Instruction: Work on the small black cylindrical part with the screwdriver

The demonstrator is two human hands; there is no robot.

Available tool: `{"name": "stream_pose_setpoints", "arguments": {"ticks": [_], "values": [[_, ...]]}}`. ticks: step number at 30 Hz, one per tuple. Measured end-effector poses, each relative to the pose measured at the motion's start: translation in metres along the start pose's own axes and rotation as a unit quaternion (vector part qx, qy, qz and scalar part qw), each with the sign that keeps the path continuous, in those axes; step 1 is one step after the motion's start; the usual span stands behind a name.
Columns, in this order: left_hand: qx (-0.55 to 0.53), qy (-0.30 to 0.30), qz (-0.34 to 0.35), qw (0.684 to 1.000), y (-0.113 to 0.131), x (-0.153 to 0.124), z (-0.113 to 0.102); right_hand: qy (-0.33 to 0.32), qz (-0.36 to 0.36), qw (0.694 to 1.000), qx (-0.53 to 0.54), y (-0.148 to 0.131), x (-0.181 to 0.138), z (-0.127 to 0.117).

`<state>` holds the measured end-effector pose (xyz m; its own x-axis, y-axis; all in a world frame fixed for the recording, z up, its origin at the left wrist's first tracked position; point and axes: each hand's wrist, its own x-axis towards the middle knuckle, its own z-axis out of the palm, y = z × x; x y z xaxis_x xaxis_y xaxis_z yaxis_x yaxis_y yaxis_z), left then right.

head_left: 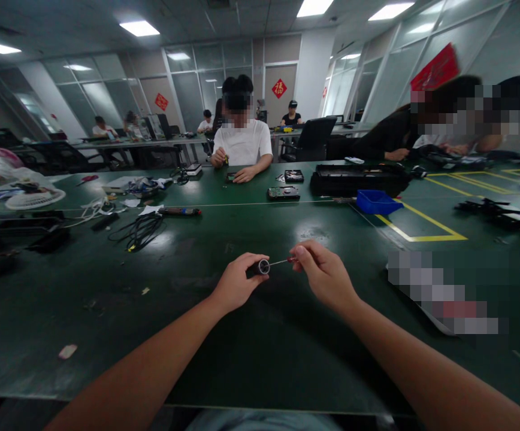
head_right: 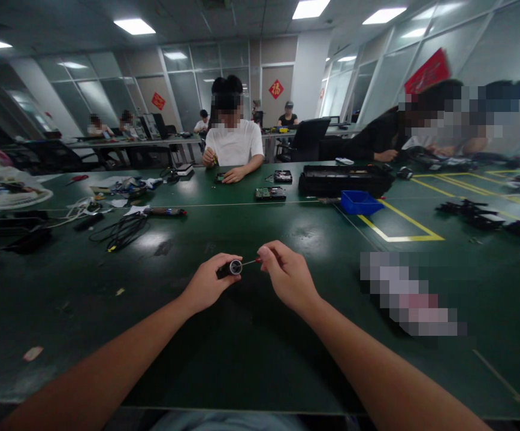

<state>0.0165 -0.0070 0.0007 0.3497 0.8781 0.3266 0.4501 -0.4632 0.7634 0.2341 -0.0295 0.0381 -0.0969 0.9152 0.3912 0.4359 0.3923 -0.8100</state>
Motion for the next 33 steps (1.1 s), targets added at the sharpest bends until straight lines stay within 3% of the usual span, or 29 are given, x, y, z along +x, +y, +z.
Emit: {"name": "stream_pose_setpoints", "arguments": {"ticks": [7, 13, 16, 20, 24, 33], "values": [[-0.007, 0.000, -0.008, 1.000, 0.003, 0.000, -0.002, 0.038, 0.069, 0.986, 0.147, 0.004, 0.003, 0.006], [-0.005, 0.011, 0.018, 1.000, 0.002, 0.001, -0.004, 0.043, 0.168, 0.933, 0.314, 0.014, 0.010, 0.011], [-0.008, 0.003, 0.024, 1.000, 0.001, 0.000, -0.002, 0.028, 0.190, 0.918, 0.347, 0.016, 0.012, 0.011], [-0.007, -0.002, 0.019, 1.000, 0.001, 0.001, -0.001, 0.056, 0.173, 0.929, 0.323, 0.018, 0.012, 0.010], [0.004, 0.002, 0.024, 1.000, 0.001, 0.001, -0.001, 0.079, 0.118, 0.963, 0.229, 0.017, 0.010, 0.010], [0.005, -0.005, 0.022, 1.000, 0.000, 0.000, -0.002, 0.051, 0.037, 0.998, 0.026, -0.002, 0.002, 0.001]]}}
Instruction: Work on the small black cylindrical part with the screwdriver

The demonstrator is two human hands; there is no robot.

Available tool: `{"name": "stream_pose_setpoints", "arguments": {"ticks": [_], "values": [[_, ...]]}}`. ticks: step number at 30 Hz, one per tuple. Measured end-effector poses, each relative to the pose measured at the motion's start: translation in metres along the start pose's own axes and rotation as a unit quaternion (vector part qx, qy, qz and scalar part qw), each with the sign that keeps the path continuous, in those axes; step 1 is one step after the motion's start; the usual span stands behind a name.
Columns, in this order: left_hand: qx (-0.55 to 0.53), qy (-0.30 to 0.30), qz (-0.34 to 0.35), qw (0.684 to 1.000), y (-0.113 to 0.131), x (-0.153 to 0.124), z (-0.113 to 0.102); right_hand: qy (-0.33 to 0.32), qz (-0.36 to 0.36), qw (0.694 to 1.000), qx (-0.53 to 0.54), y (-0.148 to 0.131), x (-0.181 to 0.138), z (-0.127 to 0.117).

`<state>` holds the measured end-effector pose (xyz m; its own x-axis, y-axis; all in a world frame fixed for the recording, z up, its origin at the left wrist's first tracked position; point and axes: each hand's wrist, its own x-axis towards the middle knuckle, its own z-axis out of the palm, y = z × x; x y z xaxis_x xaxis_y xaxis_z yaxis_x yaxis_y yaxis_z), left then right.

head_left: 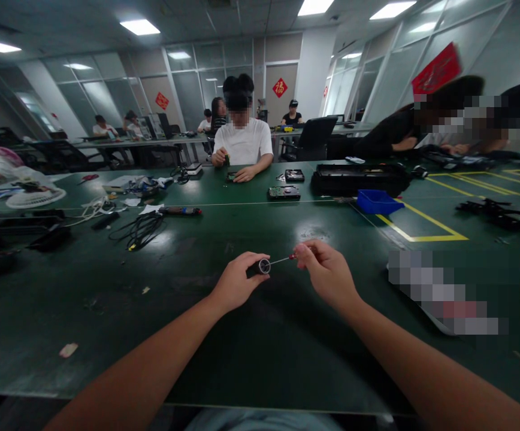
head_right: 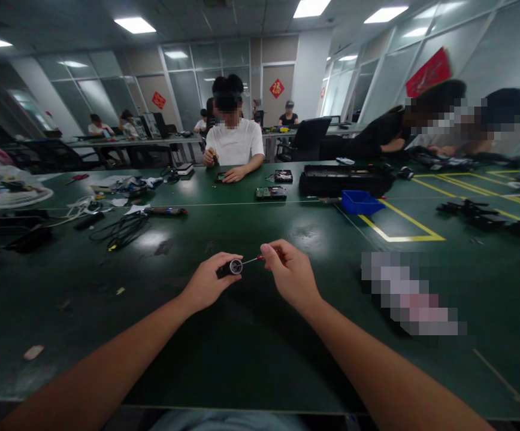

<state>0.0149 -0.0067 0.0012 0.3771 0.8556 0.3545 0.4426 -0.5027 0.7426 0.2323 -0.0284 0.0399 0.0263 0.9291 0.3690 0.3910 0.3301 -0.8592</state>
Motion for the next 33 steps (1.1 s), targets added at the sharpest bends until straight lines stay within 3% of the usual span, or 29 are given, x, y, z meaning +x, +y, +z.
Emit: {"name": "stream_pose_setpoints", "arguments": {"ticks": [4, 15, 24, 29, 33], "values": [[0.002, -0.002, -0.006, 1.000, 0.000, 0.000, 0.000, 0.001, -0.020, 0.998, -0.054, 0.000, -0.001, -0.002], [0.005, -0.001, -0.018, 1.000, 0.001, 0.001, -0.003, -0.081, -0.034, 0.996, 0.000, 0.005, -0.003, -0.002], [0.008, 0.007, -0.010, 1.000, -0.003, 0.001, -0.002, -0.059, -0.019, 0.996, 0.070, 0.012, -0.002, 0.003], [0.011, 0.012, -0.018, 1.000, -0.001, 0.002, -0.002, -0.111, -0.028, 0.993, 0.035, 0.007, -0.002, -0.001], [0.009, 0.008, -0.019, 1.000, -0.001, 0.002, -0.003, -0.084, -0.012, 0.996, 0.030, 0.005, -0.003, 0.001]]}}
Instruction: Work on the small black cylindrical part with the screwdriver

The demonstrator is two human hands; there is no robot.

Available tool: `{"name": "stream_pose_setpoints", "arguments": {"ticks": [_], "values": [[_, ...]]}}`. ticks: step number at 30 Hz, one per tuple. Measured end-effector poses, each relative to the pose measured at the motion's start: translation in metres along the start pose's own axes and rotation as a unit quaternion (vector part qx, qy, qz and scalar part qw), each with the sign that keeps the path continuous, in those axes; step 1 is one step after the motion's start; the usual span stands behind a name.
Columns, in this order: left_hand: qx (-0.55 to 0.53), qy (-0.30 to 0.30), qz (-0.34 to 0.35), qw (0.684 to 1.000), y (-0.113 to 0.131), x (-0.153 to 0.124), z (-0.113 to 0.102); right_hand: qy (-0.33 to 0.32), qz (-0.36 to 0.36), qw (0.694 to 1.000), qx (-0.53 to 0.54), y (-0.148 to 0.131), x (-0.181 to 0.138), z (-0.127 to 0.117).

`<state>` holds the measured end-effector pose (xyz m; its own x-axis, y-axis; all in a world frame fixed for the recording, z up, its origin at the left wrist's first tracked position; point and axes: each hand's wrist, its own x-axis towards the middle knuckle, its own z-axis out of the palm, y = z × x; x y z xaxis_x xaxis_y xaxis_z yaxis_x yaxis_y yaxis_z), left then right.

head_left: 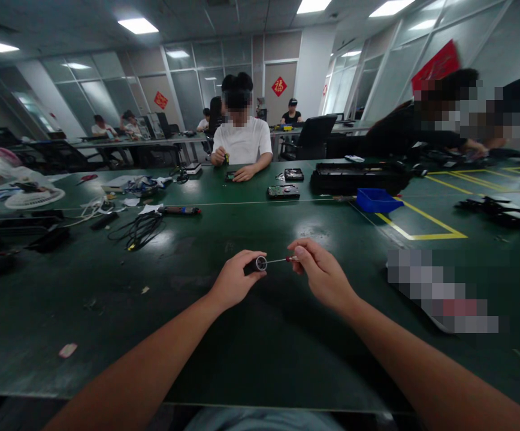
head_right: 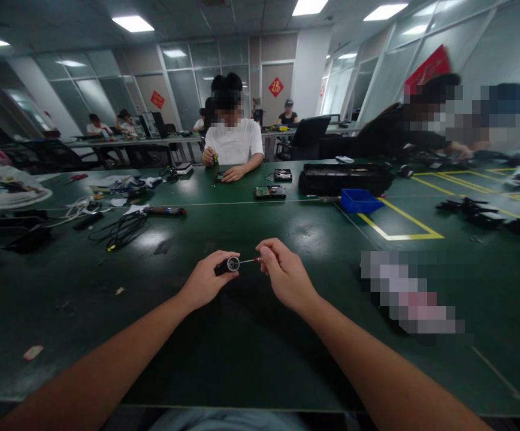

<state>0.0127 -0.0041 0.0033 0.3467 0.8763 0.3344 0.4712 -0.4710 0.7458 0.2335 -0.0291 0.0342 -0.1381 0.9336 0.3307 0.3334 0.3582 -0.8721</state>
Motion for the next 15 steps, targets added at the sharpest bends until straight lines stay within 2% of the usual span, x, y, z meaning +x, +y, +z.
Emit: {"name": "stream_pose_setpoints", "arguments": {"ticks": [8, 11, 13, 15], "values": [[-0.007, -0.014, 0.006, 1.000, 0.001, -0.001, 0.000, 0.055, 0.062, 0.982, 0.172, 0.004, 0.006, 0.006], [-0.013, -0.026, 0.030, 0.999, 0.000, 0.000, 0.000, 0.091, 0.139, 0.948, 0.271, 0.007, 0.010, 0.008], [-0.012, -0.028, 0.042, 0.999, -0.001, 0.000, 0.000, 0.081, 0.203, 0.915, 0.339, 0.007, 0.011, 0.009], [-0.008, -0.029, 0.045, 0.999, -0.003, 0.000, 0.001, 0.063, 0.234, 0.893, 0.379, 0.008, 0.011, 0.010]]}}
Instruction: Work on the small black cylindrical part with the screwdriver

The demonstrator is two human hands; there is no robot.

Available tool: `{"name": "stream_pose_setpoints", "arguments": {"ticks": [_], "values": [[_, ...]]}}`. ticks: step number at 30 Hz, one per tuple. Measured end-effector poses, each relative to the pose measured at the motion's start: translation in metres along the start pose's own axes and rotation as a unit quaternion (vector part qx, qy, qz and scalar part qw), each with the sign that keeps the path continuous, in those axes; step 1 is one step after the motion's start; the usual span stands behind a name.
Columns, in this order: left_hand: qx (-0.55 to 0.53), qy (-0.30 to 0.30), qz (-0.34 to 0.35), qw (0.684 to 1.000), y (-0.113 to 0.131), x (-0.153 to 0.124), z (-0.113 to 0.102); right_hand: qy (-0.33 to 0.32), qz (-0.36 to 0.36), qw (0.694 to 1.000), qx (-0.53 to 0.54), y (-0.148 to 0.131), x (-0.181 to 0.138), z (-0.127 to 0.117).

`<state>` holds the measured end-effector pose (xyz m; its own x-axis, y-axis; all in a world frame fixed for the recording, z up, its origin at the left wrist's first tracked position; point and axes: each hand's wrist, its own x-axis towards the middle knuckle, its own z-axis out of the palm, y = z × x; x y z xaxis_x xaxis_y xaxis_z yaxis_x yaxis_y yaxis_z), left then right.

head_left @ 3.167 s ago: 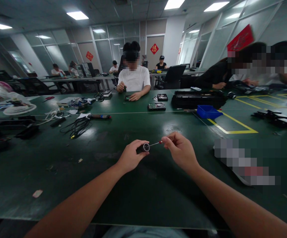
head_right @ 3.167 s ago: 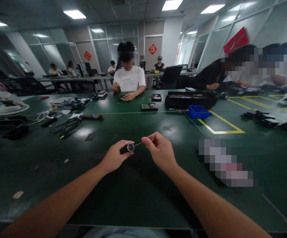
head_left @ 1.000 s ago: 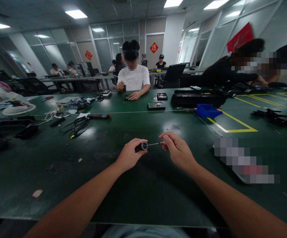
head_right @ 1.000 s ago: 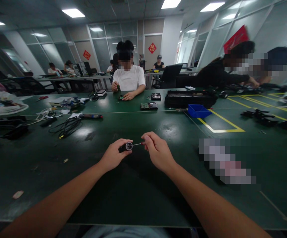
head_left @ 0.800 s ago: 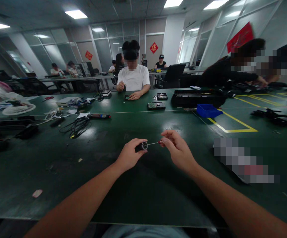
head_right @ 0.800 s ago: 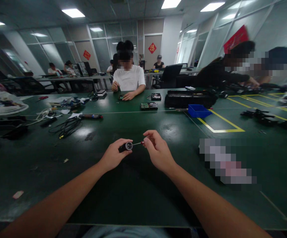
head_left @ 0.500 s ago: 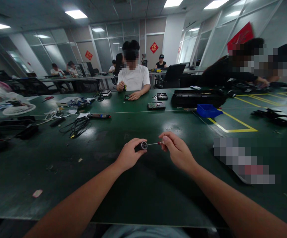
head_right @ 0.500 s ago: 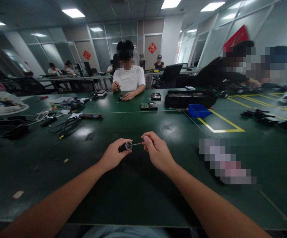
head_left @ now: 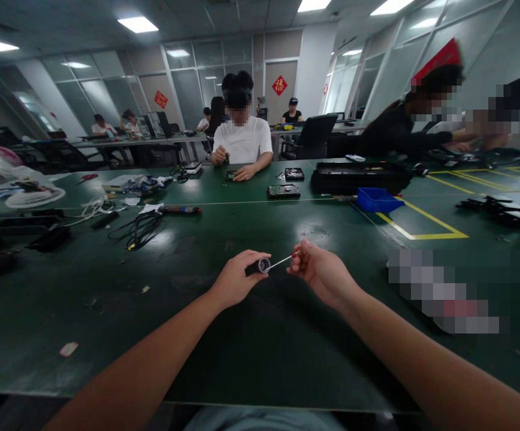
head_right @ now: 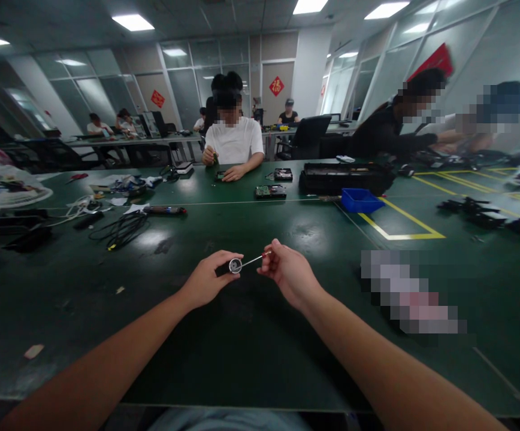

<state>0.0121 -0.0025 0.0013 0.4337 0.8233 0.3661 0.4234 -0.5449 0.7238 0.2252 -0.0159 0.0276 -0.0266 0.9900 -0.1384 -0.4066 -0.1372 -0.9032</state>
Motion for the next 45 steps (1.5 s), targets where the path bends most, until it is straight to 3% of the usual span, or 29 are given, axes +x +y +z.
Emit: {"name": "stream_pose_setpoints", "arguments": {"ticks": [3, 9, 17, 27, 34, 40, 45], "values": [[0.007, 0.004, -0.007, 1.000, -0.002, 0.000, 0.001, 0.017, -0.051, 0.998, -0.009, 0.002, 0.000, 0.000], [0.002, 0.015, -0.022, 1.000, 0.000, 0.000, 0.000, 0.041, -0.182, 0.972, -0.145, 0.002, 0.001, -0.004], [0.007, 0.015, -0.015, 1.000, 0.003, -0.002, 0.000, 0.029, -0.262, 0.900, -0.348, -0.005, -0.013, 0.000], [0.013, 0.017, -0.027, 0.999, 0.001, -0.001, -0.002, -0.033, -0.275, 0.876, -0.396, -0.007, -0.017, -0.001], [0.008, 0.028, -0.024, 0.999, 0.000, -0.001, -0.001, -0.046, -0.295, 0.838, -0.456, -0.007, -0.019, 0.002], [0.015, 0.028, -0.031, 0.999, 0.001, 0.000, -0.001, -0.030, -0.292, 0.861, -0.415, -0.006, -0.016, 0.001], [0.020, 0.029, -0.038, 0.999, 0.002, 0.000, -0.002, -0.041, -0.281, 0.859, -0.426, -0.006, -0.018, 0.002]]}}
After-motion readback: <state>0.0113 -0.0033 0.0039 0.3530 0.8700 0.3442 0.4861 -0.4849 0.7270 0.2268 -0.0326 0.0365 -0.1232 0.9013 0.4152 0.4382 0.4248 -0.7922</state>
